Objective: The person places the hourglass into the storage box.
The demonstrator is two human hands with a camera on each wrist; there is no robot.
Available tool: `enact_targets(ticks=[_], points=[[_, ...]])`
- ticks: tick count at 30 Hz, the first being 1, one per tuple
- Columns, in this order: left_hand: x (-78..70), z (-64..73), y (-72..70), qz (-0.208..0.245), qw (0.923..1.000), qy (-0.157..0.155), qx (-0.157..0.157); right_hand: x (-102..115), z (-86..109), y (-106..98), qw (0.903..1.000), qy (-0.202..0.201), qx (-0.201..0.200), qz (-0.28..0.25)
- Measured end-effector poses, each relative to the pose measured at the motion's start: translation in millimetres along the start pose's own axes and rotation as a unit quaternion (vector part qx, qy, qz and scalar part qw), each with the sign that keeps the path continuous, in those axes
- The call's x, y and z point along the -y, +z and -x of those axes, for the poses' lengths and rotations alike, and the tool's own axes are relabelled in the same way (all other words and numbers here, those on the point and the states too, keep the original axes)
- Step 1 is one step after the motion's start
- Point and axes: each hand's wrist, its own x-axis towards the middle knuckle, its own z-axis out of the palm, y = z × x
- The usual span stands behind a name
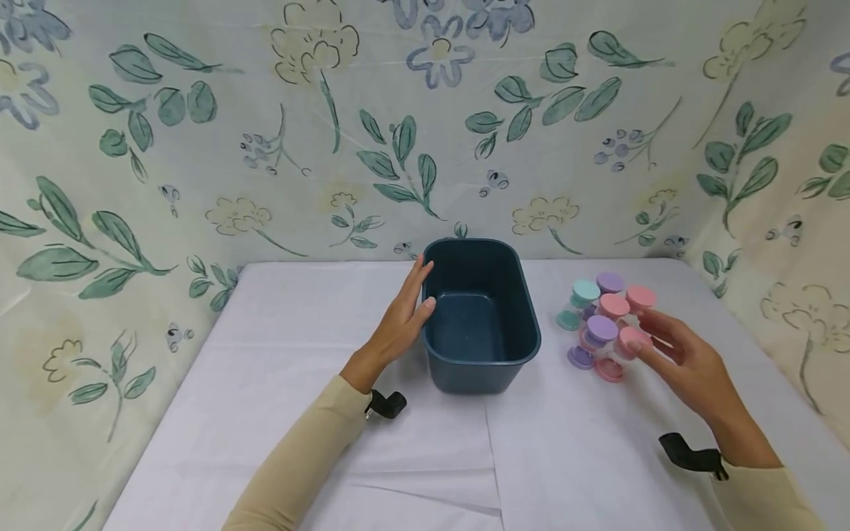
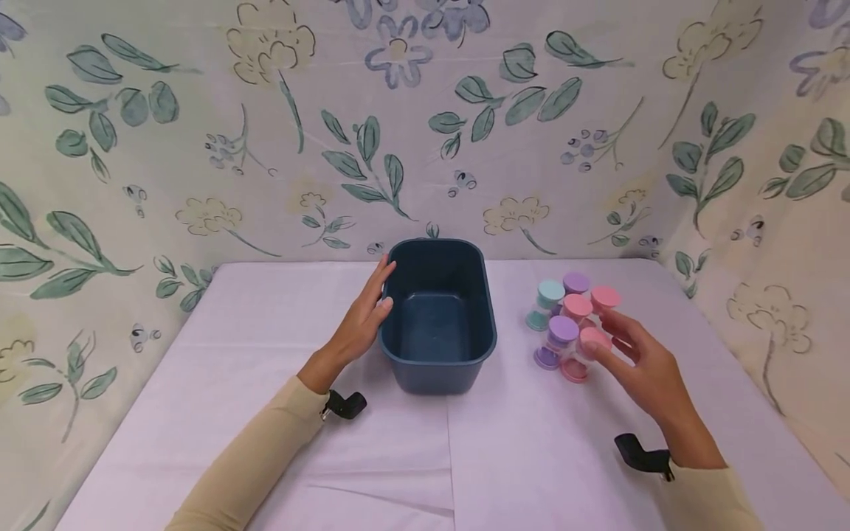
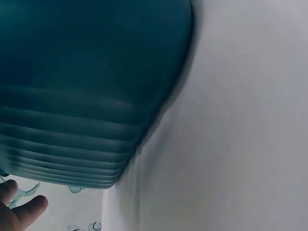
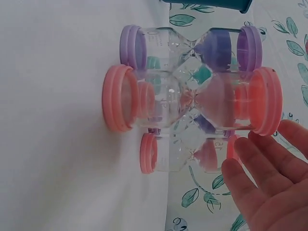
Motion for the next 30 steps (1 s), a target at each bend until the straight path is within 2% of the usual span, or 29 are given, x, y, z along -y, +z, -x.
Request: enact_targets(ticks=[7, 11, 18, 24, 30], points=[[2.1, 1.1, 3.3, 0.026, 0.9995, 0.014, -0.014, -4.8, 1.2, 4.5, 0.9994, -0.017, 0.008, -0.028], [3.7, 1.5, 5.7, 0.035, 0.9991, 0.013, -0.021, -8.4, 1.6, 6.4, 0.9991, -0.006, 0.014, -0.04], [8.1, 3.5, 9.8, 0.038, 0.9988, 0.011, -0.03, -14.2, 1.8, 9.3, 0.9992, 0.012, 0.026, -0.027], [8.4, 6.3, 8.7, 0.039, 0.9987, 0.01, -0.031, -15.0, 3.2, 13.7, 0.9995, 0.006, 0.022, -0.02], [7.5, 5.0, 13.6, 0.037, 0.9987, 0.011, -0.034, -18.6, 6.1, 10.1, 0.9999, 0.004, 0.014, -0.009]])
